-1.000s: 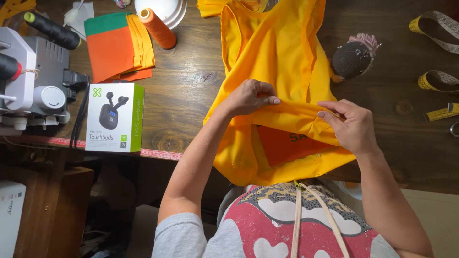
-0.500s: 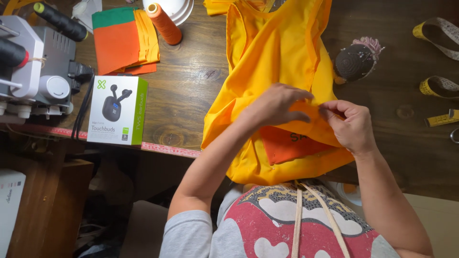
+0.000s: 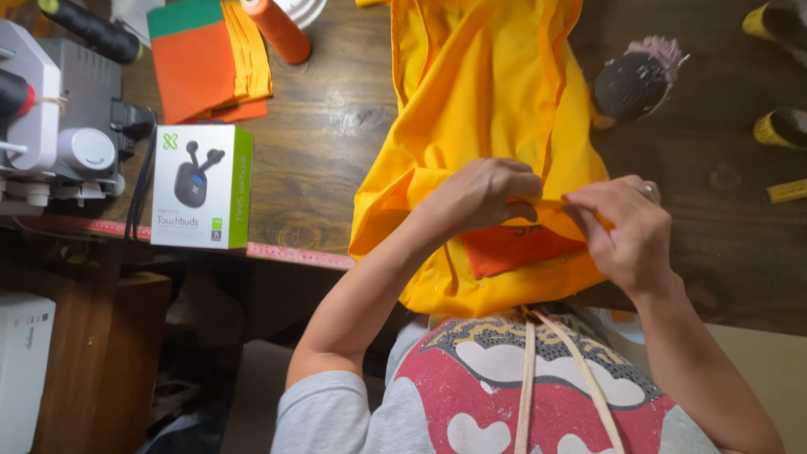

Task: Pinning the hem of a yellow garment on a work table

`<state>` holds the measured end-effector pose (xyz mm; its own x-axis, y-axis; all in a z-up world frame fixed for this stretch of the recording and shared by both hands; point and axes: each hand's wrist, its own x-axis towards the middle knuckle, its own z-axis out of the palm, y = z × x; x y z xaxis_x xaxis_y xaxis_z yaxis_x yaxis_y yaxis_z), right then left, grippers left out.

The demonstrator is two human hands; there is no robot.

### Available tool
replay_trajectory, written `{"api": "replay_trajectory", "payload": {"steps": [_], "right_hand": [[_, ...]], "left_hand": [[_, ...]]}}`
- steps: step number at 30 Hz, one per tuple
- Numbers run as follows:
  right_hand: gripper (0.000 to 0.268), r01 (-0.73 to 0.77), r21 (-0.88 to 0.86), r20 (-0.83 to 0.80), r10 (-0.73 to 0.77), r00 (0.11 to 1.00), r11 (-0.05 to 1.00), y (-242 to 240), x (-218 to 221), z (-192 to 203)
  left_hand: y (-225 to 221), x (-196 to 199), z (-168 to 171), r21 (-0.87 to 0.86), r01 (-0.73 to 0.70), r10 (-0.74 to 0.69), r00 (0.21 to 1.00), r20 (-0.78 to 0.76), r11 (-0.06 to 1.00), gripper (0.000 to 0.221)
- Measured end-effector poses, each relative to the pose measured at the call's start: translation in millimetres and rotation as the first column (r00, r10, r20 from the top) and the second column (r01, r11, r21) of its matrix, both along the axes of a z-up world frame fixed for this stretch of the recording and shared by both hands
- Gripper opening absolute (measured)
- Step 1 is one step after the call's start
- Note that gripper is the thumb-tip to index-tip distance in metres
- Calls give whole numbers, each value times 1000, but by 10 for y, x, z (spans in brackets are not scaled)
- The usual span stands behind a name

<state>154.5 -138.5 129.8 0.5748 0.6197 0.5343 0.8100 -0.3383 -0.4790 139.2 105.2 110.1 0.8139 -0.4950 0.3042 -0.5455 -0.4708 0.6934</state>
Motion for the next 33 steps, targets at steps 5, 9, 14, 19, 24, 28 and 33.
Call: {"api": "replay_trajectory", "payload": {"steps": [5,9,14,19,24,28,33], "right_hand": [[5,-62,55,312,42,949,997,-9,-498,-215],[4,-93,143,306,46,951,985,-149,-691,-623],[4,-136,66,263,115,958,988,-228,-755,-672],[6,-171,69,269,146,952,983,-235,-737,-678],[9,-198,59,250,177,952,979,-264,-697,-616],[21,-217,85,250,190,949,972,-254,-663,-514],[7,-223,98,219,198,956,970,-228,-650,-422]], "left_hand": [[-116,-655,7,61,-211,155,855,494,976,24],[-204,-1162,-251,28,-434,322,708,628,901,29],[-177,-1581,-452,185,-464,318,798,511,866,15],[-368,-1787,-296,59,-425,341,795,502,903,15],[-827,-1702,-455,-453,-694,-29,530,-847,559,38],[-1046,-1553,-475,-522,-789,-180,490,-853,324,29],[-1090,-1430,-534,-216,-911,109,269,-957,352,36]]}}
